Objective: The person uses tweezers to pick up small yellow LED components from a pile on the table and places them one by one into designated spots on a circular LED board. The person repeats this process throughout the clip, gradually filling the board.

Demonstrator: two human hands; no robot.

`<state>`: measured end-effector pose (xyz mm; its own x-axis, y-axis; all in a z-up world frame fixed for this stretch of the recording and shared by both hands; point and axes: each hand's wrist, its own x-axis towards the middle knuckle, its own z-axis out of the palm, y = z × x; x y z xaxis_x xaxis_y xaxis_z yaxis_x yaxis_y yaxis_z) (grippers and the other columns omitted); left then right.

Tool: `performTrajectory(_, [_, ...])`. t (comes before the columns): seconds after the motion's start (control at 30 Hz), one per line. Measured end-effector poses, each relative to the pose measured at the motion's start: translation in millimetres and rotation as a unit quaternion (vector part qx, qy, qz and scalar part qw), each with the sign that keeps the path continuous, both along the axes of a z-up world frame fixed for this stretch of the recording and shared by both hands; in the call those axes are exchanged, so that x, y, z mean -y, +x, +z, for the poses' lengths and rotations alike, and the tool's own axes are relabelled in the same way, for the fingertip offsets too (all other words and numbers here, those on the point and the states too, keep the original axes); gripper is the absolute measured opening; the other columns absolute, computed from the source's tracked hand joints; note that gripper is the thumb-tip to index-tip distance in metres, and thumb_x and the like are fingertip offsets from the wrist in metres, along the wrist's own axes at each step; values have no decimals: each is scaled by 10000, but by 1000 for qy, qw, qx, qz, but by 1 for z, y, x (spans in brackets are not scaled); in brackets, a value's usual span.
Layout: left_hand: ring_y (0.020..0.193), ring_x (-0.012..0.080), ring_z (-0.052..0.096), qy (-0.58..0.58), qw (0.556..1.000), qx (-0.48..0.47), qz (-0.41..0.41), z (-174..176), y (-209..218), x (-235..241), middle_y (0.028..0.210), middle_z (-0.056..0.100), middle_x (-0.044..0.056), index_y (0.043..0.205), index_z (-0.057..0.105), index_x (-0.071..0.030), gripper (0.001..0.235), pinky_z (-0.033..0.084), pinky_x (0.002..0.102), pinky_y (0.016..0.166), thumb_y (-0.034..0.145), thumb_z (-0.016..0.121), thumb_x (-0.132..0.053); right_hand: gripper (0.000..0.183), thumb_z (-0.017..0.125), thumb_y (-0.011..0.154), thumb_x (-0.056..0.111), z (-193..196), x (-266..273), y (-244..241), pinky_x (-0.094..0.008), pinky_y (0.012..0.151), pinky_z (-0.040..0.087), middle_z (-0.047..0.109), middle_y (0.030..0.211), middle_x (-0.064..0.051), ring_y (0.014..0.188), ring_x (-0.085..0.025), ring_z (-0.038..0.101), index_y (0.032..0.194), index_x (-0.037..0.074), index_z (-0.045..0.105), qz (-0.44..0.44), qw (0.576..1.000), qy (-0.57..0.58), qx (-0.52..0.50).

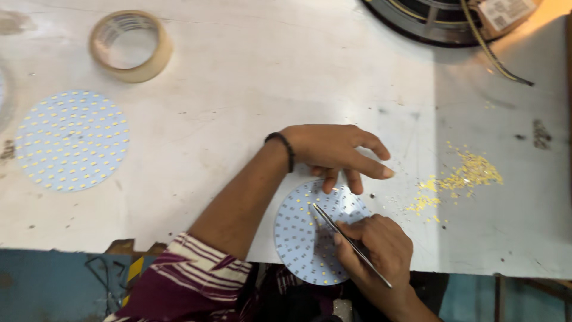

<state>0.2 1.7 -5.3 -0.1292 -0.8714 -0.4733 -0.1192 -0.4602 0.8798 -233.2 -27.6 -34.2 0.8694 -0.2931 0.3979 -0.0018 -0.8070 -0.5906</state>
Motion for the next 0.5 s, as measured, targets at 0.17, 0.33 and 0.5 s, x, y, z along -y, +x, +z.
performTrajectory(0.17, [384, 137, 640, -22, 1000, -7, 0, 0, 0, -2, 857, 822, 175, 1406, 522, -73, 877, 372, 227, 307, 712, 698, -581, 177, 811, 759, 140, 8, -9, 20, -362, 576, 381, 650, 717, -54, 607, -223, 562, 880, 45, 722, -9, 999, -38, -28])
performTrajectory(0.33, [369, 140, 647, -26, 1000, -1, 1, -5, 1, -1, 859, 830, 188, 1397, 524, -59, 895, 361, 223, 298, 696, 700, -587, 208, 807, 768, 159, 10, -11, 25, -349, 580, 368, 679, 750, -33, 623, -199, 569, 920, 43, 726, 17, 998, -44, -38])
performTrajectory(0.5, [367, 149, 662, -27, 1000, 9, -1, -6, 0, 1, 863, 831, 197, 1393, 522, -50, 911, 369, 221, 293, 683, 700, -593, 214, 808, 783, 178, 9, -11, 26, -352, 591, 369, 680, 762, -34, 627, -200, 561, 932, 49, 725, 20, 997, -49, -47])
